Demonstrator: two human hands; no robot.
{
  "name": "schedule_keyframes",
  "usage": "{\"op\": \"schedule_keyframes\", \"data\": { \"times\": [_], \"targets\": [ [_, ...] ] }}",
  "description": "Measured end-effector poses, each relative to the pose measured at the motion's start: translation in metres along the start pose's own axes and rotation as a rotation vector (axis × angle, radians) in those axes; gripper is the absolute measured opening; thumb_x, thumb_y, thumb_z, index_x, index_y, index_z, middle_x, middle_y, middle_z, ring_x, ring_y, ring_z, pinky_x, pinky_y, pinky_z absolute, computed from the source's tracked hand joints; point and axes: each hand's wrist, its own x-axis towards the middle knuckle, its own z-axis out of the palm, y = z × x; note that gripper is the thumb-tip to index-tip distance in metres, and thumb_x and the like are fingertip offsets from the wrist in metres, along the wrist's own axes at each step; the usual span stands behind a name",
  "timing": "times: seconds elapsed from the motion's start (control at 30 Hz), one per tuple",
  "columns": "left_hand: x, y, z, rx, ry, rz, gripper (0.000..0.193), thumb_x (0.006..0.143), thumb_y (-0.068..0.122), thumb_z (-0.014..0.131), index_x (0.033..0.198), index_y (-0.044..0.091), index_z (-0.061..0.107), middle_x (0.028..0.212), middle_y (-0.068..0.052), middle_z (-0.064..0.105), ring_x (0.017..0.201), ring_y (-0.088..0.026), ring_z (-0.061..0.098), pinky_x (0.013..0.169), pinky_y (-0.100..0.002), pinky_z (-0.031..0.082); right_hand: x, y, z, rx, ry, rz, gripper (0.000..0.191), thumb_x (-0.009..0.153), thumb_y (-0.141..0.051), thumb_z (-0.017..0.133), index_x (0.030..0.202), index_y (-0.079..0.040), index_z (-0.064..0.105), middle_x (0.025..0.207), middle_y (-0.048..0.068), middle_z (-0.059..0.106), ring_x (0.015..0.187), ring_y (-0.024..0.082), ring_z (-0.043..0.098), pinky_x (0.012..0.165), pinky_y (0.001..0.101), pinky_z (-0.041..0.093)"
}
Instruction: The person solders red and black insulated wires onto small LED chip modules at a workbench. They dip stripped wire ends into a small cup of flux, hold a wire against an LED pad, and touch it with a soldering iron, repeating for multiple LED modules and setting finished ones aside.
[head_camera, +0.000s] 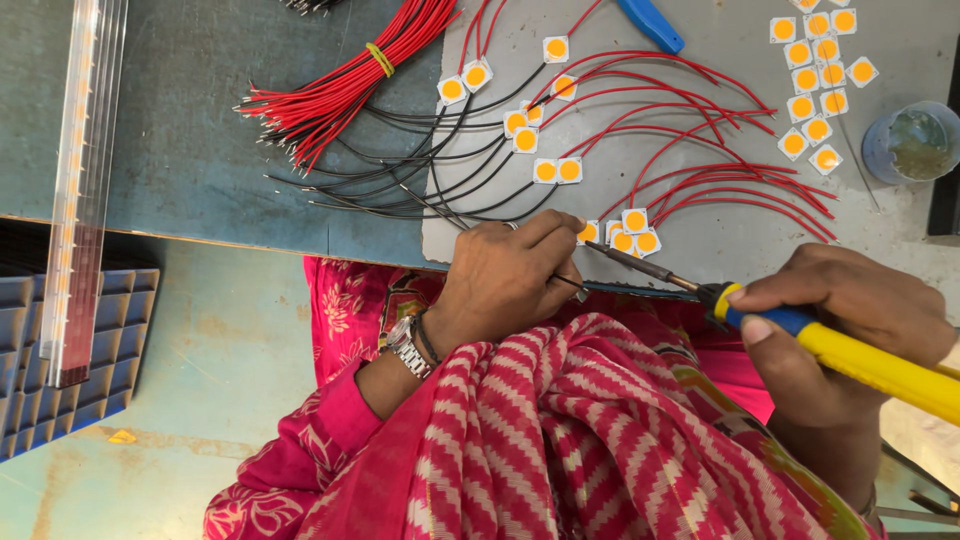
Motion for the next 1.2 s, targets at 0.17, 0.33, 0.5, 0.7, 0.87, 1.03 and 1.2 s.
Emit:
{"op": "schedule_keyframes", "data": {
  "times": [0.17,0.33,0.5,0.7,0.87,1.03,1.2],
  "targets": [
    [0.0,-0.002,-0.002,-0.058,-0.015,0.01,0.022,0.081,0.017,0.078,0.096,0.007,0.065,0.112,-0.001,0.071,0.064,-0.023,0.066,0.063,-0.037,0.053,0.004,0.001,0.004,-0.019,-0.01,-0.038,0.012,0.08,-0.006,0.071,0.09,0.0,0.07,0.076,0.007,0.068,0.056,0.011,0.056,0.053,0.0201,0.041],
    [0.0,-0.002,-0.002,-0.076,-0.021,0.005,0.023,0.081,0.018,0.079,0.095,0.008,0.064,0.113,0.0,0.071,0.065,-0.023,0.067,0.063,-0.038,0.053,0.008,-0.002,0.006,-0.017,-0.02,-0.056,0.013,0.078,-0.007,0.071,0.089,0.0,0.069,0.077,0.007,0.068,0.053,0.01,0.056,0.051,0.0212,0.04],
    [0.0,-0.002,-0.001,-0.05,-0.02,0.007,0.019,0.082,0.016,0.077,0.091,0.008,0.063,0.114,0.0,0.072,0.064,-0.023,0.067,0.062,-0.037,0.053,0.013,-0.005,0.008,-0.007,-0.036,-0.084,0.012,0.077,-0.006,0.07,0.087,0.0,0.068,0.076,0.006,0.068,0.053,0.011,0.056,0.05,0.0219,0.04],
    [-0.001,-0.002,0.0,-0.03,-0.011,-0.001,0.015,0.083,0.013,0.074,0.091,0.008,0.063,0.112,0.0,0.072,0.062,-0.023,0.065,0.062,-0.038,0.053,0.016,-0.011,0.009,-0.022,-0.062,-0.1,0.011,0.076,-0.007,0.07,0.086,-0.001,0.069,0.074,0.005,0.068,0.056,0.012,0.056,0.05,0.0229,0.04],
    [-0.001,-0.002,-0.001,-0.032,-0.005,-0.006,0.014,0.082,0.013,0.073,0.089,0.008,0.062,0.112,0.001,0.072,0.061,-0.023,0.065,0.061,-0.038,0.052,0.015,-0.015,0.011,-0.063,-0.076,-0.111,0.011,0.076,-0.007,0.071,0.085,-0.002,0.069,0.072,0.004,0.066,0.056,0.013,0.056,0.05,0.0239,0.04],
    [0.0,-0.001,-0.001,-0.021,-0.004,-0.002,0.012,0.082,0.011,0.072,0.087,0.008,0.061,0.112,0.001,0.073,0.061,-0.023,0.065,0.06,-0.038,0.052,0.01,-0.01,0.012,-0.052,-0.016,-0.088,0.012,0.075,-0.007,0.07,0.084,0.0,0.069,0.071,0.006,0.067,0.052,0.012,0.055,0.049,0.0237,0.04],
    [0.001,-0.002,-0.001,-0.016,-0.008,-0.005,0.012,0.081,0.011,0.072,0.087,0.008,0.062,0.11,0.001,0.073,0.061,-0.023,0.065,0.058,-0.038,0.051,-0.006,-0.004,0.003,0.073,0.098,0.009,0.015,0.084,-0.01,0.071,0.093,0.002,0.068,0.077,0.007,0.067,0.062,0.013,0.057,0.058,0.0212,0.043]
  ]
}}
